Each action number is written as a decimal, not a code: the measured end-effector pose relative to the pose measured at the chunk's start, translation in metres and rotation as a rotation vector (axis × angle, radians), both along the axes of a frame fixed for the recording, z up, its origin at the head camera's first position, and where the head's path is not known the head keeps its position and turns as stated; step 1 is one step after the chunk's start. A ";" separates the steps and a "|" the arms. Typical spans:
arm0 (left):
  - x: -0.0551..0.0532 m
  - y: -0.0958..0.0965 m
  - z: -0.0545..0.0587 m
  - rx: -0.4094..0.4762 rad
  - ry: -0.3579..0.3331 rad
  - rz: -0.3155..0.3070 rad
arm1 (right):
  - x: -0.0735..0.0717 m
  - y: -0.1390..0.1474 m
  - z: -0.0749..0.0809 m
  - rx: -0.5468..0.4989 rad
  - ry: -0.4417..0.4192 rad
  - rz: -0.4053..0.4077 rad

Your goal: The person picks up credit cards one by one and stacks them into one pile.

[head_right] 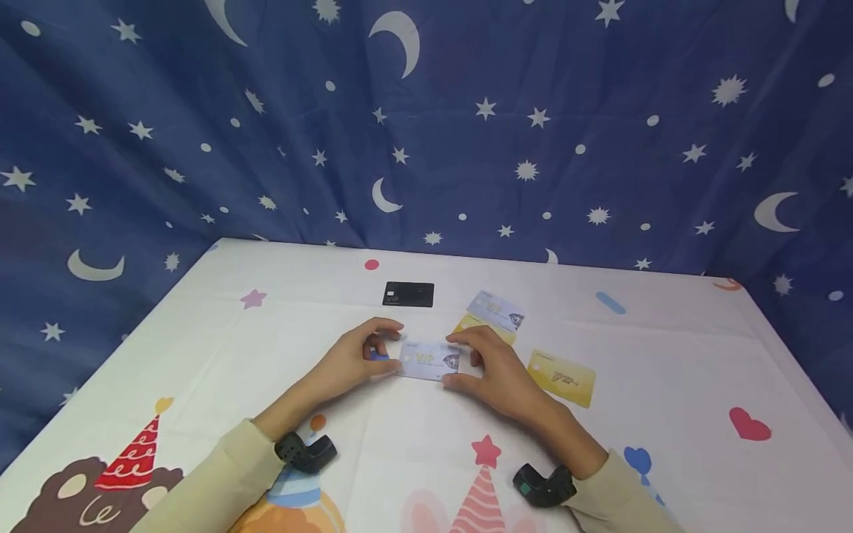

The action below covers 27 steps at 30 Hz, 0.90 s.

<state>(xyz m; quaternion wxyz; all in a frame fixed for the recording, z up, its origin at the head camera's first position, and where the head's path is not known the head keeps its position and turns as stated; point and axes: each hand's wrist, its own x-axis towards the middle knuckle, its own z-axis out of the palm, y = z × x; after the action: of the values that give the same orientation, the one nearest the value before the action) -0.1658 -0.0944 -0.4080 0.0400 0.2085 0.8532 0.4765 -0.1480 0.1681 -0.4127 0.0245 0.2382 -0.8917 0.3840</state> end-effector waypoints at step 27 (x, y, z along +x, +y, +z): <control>-0.071 -0.002 -0.011 0.153 0.118 0.266 | -0.074 -0.031 0.020 0.007 -0.103 -0.061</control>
<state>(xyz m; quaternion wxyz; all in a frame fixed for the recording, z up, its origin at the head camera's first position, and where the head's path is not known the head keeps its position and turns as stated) -0.2369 -0.0964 -0.4195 -0.0897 0.1237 0.8352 0.5282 -0.2224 0.1374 -0.3928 -0.0104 0.1911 -0.9000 0.3916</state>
